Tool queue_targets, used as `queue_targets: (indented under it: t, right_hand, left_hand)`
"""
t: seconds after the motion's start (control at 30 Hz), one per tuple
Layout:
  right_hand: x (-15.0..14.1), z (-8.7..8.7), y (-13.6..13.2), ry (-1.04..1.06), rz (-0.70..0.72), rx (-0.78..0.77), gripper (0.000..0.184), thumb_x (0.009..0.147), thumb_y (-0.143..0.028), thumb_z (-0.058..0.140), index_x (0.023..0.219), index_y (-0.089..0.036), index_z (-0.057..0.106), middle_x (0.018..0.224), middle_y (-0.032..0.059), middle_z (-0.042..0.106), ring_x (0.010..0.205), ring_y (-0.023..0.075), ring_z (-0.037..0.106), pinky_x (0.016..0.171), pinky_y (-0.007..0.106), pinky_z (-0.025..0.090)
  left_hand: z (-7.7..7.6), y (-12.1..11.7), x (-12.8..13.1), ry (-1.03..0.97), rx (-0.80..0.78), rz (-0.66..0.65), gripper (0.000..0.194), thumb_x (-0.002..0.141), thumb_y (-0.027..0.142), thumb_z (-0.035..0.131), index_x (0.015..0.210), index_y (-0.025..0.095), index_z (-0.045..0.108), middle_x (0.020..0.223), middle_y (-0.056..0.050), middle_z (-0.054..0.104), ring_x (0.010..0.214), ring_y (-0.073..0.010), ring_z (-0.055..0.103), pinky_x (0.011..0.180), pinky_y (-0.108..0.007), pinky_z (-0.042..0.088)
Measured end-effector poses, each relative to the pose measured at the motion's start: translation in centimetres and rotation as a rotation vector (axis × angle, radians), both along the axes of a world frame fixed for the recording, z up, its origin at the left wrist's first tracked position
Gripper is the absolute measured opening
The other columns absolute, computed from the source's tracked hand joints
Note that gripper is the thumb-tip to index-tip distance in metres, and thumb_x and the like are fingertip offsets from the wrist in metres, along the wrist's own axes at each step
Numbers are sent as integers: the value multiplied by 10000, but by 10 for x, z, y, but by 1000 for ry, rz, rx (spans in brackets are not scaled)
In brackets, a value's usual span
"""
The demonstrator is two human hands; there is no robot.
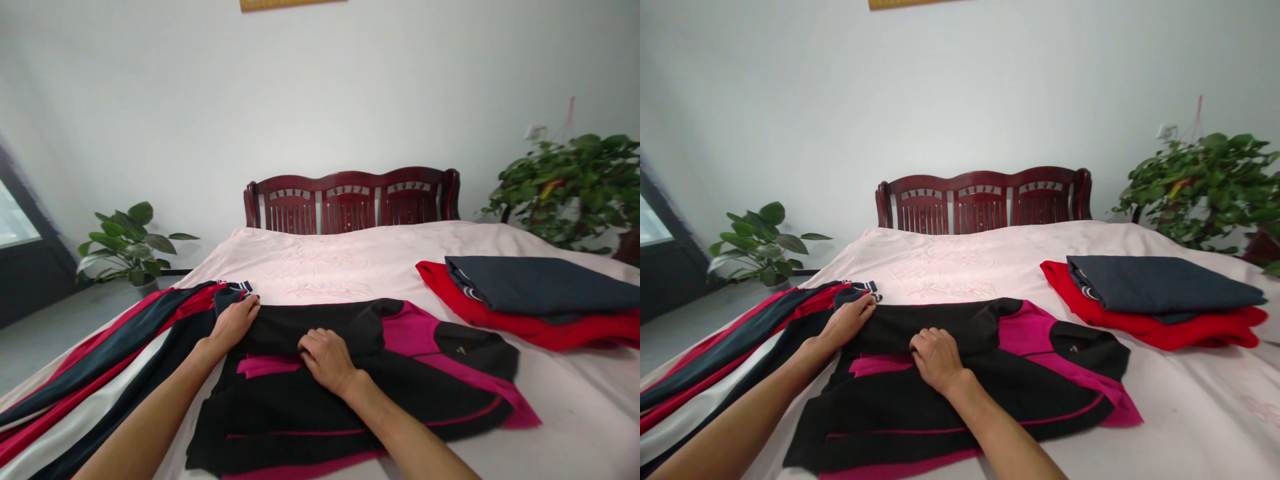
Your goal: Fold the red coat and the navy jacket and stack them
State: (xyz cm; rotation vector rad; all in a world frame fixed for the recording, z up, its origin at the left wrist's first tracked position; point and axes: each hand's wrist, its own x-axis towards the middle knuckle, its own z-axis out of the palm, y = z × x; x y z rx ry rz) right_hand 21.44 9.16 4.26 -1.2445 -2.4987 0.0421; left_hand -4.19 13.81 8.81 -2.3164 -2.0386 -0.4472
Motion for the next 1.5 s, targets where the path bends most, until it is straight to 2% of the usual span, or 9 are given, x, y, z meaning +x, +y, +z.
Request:
queue_targets:
  t: [0.2, 0.4, 0.53, 0.67, 0.87, 1.07, 1.23, 1.37, 1.5]
  right_hand:
    - [13, -1, -7, 16, 125, -118, 181, 929, -310, 547, 958, -269, 721, 975, 6, 702, 924, 171, 627, 776, 268, 448]
    - [45, 7, 23, 135, -161, 33, 401, 987, -328, 409, 1333, -201, 569, 1352, 93, 599, 1268, 205, 510, 1091, 341, 343]
    - [103, -14, 51, -18, -398, -140, 616, 953, -451, 444, 1501, -177, 387, 1595, 115, 313, 1484, 274, 220, 1204, 470, 135]
    - [164, -34, 67, -12, -522, -258, 606, 947, -433, 420, 1491, -165, 410, 1571, 137, 353, 1457, 310, 295, 1165, 521, 233]
    - [209, -17, 51, 110, -565, -179, 440, 932, -235, 398, 1325, -165, 584, 1383, 115, 590, 1289, 203, 525, 1063, 317, 380]
    - [206, -1, -14, 129, -527, -137, 392, 978, -441, 366, 927, -244, 701, 998, 50, 733, 970, 232, 669, 821, 333, 467]
    - [189, -25, -39, 65, -474, 32, 371, 942, -469, 477, 1058, -192, 695, 1013, 105, 710, 985, 265, 663, 858, 376, 470]
    - [185, -42, -43, 136, -429, 124, 304, 959, -418, 469, 957, -213, 693, 957, 66, 723, 916, 233, 686, 780, 330, 488]
    - [190, -44, -48, 269, -401, 311, 319, 973, -428, 458, 943, -222, 700, 937, 41, 753, 857, 200, 710, 767, 297, 486]
  left_hand:
    - [-18, -9, -2, 104, -39, 51, 220, 936, 284, 462, 1067, 217, 625, 1109, -81, 708, 976, -242, 688, 752, -309, 468]
    - [-19, -15, 14, 141, -13, -84, 481, 1013, 402, 261, 1303, 203, 588, 1335, -99, 632, 1258, -225, 565, 1086, -351, 381]
    - [-48, -24, 18, 202, -95, -118, 507, 952, 429, 455, 1406, 216, 531, 1480, -122, 516, 1417, -322, 393, 1163, -500, 281]
    - [-71, -24, 12, 228, -122, -92, 553, 947, 421, 469, 1466, 228, 457, 1537, -135, 435, 1448, -359, 324, 1162, -578, 238]
    - [-46, -34, 12, 182, -65, -41, 499, 969, 385, 397, 1425, 214, 508, 1542, -133, 430, 1457, -327, 318, 1163, -533, 264]
    - [-13, -99, 13, -17, -32, -21, 383, 962, 460, 361, 1052, 281, 687, 1116, -40, 696, 1043, -224, 652, 938, -355, 469]
    - [-28, -131, -1, -38, -182, 82, 368, 869, 576, 487, 916, 257, 665, 951, -53, 667, 950, -276, 646, 867, -397, 462]
    - [-42, -141, -11, -228, -128, -55, 249, 850, 488, 551, 829, 242, 579, 915, -24, 648, 898, -221, 621, 846, -324, 469]
    - [-37, -151, -13, -338, -115, -78, 250, 883, 492, 518, 829, 249, 544, 786, 28, 625, 748, -174, 595, 707, -257, 455]
